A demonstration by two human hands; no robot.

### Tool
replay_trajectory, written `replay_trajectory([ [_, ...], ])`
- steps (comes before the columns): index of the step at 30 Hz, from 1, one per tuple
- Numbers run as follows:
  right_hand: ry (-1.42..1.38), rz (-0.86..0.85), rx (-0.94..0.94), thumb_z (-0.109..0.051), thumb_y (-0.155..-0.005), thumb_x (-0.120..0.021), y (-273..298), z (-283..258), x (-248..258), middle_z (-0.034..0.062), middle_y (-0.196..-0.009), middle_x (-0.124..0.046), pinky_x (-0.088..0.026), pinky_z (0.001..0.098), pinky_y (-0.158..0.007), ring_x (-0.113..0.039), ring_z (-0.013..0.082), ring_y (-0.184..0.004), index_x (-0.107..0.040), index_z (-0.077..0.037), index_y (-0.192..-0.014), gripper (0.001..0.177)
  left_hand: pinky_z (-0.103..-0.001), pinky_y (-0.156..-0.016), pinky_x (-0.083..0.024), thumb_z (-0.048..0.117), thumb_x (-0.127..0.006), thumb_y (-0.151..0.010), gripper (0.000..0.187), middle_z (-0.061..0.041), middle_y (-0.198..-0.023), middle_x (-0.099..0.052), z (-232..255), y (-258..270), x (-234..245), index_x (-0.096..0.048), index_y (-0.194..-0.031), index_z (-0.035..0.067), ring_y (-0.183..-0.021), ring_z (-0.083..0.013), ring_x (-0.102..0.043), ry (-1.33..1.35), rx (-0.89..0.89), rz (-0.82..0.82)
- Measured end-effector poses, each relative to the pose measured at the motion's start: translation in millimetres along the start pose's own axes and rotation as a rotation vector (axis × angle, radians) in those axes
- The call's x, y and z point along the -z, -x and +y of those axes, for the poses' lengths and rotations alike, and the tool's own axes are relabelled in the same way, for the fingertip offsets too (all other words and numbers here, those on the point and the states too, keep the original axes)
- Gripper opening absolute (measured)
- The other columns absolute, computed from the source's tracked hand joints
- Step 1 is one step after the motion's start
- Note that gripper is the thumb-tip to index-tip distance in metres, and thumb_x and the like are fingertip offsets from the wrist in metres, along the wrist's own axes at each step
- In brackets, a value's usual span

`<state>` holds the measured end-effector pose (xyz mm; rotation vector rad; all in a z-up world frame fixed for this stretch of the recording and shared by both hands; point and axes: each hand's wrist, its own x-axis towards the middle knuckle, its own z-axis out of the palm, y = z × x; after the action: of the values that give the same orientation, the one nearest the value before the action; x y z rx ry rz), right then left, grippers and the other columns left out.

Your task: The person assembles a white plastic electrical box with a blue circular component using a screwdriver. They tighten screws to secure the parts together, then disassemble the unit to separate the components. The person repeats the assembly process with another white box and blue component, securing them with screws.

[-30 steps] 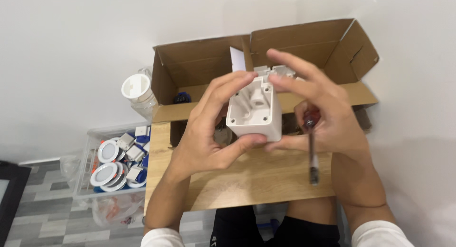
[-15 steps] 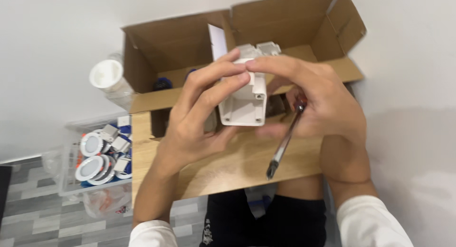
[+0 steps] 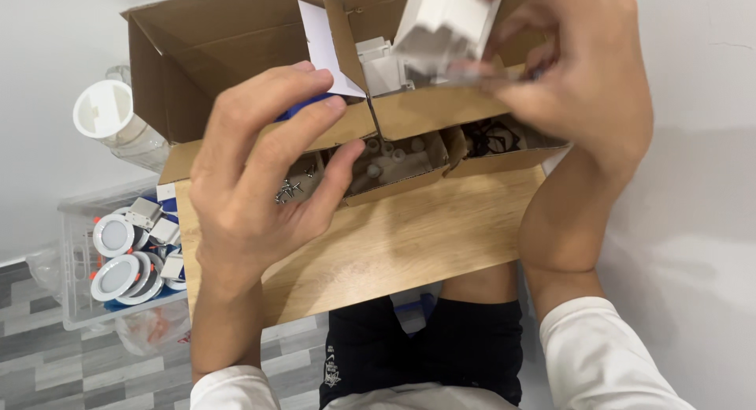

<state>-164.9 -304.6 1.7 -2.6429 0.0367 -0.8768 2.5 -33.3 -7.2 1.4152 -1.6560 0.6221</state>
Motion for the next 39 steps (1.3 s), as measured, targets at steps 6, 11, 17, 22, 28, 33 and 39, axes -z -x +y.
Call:
replay_trajectory([
  [6, 0.067, -0.108, -0.394, -0.026, -0.106, -0.092, -17, 68, -35, 0.0074, -0.111, -0.082, -0.058, 0.0389, -0.084, -0.078, 0.0209, -0.099, -0.076, -0.004, -0.114, 0.028, -0.053, -0.099, -0.066, -0.004, -0.083, -0.109, 0.018, -0.027, -0.123, -0.071, 7, 1, 8, -0.07, -0.121, -0.008, -0.112, -0.0472, -0.076, -0.054, -0.015, 0.01],
  [11, 0.225, -0.162, -0.677, -0.028, -0.105, -0.086, -27, 104, -69, 0.0047, -0.105, -0.066, -0.046, 0.0496, -0.064, -0.062, 0.0247, -0.084, -0.061, -0.014, -0.114, 0.03, -0.049, -0.091, -0.064, 0.001, -0.088, -0.107, 0.016, -0.023, -0.12, -0.075, 14, -1, 13, -0.075, -0.114, -0.004, -0.11, -0.0435, -0.079, -0.074, -0.011, -0.033],
  [17, 0.195, -0.147, -0.836, -0.012, -0.103, -0.066, -30, 140, -101, 0.0126, -0.123, -0.053, -0.049, 0.0584, -0.073, -0.06, 0.0371, -0.106, -0.054, -0.01, -0.115, 0.017, -0.046, -0.088, -0.059, 0.003, -0.087, -0.108, 0.014, -0.017, -0.122, -0.075, 13, 0, 15, -0.076, -0.116, -0.002, -0.112, -0.0398, -0.079, -0.057, 0.02, -0.106],
  [22, 0.333, -0.276, -0.759, -0.023, -0.115, -0.079, -24, 175, -116, 0.0279, -0.123, -0.059, -0.057, 0.061, -0.076, -0.065, 0.05, -0.101, -0.073, 0.008, -0.094, 0.039, -0.044, -0.082, -0.054, 0.001, -0.087, -0.108, 0.014, -0.015, -0.118, -0.077, 12, -2, 15, -0.074, -0.114, -0.001, -0.109, -0.0361, -0.078, -0.051, 0.027, -0.158],
  [28, 0.207, -0.26, -0.789, -0.025, -0.115, -0.069, -30, 148, -91, 0.0063, -0.081, -0.074, -0.05, 0.0535, -0.091, -0.067, 0.0335, -0.11, -0.071, -0.012, -0.125, 0.016, -0.045, -0.086, -0.055, 0.0, -0.085, -0.109, 0.014, -0.015, -0.118, -0.076, 10, -2, 12, -0.073, -0.116, -0.001, -0.111, -0.0354, -0.077, -0.038, 0.025, -0.194],
  [33, 0.36, -0.207, -0.305, -0.045, -0.125, -0.087, -11, 177, -92, 0.0255, -0.114, -0.081, -0.051, 0.0548, -0.075, -0.073, 0.0485, -0.094, -0.076, 0.0, -0.126, 0.047, -0.042, -0.096, -0.064, 0.015, -0.093, -0.106, 0.025, -0.016, -0.119, -0.081, 5, 11, 0, -0.076, -0.121, 0.004, -0.111, -0.0308, -0.078, -0.067, -0.05, -0.179],
  [39, 0.034, -0.282, -0.061, -0.001, -0.14, -0.075, -1, 44, -47, 0.0051, -0.108, -0.077, -0.047, 0.0351, -0.087, -0.067, 0.0191, -0.095, -0.084, 0.0, -0.145, 0.011, -0.043, -0.096, -0.059, 0.006, -0.064, -0.116, 0.014, -0.014, -0.127, -0.074, 30, 26, -22, -0.071, -0.127, 0.006, -0.117, -0.031, -0.072, -0.036, -0.207, -0.161],
])
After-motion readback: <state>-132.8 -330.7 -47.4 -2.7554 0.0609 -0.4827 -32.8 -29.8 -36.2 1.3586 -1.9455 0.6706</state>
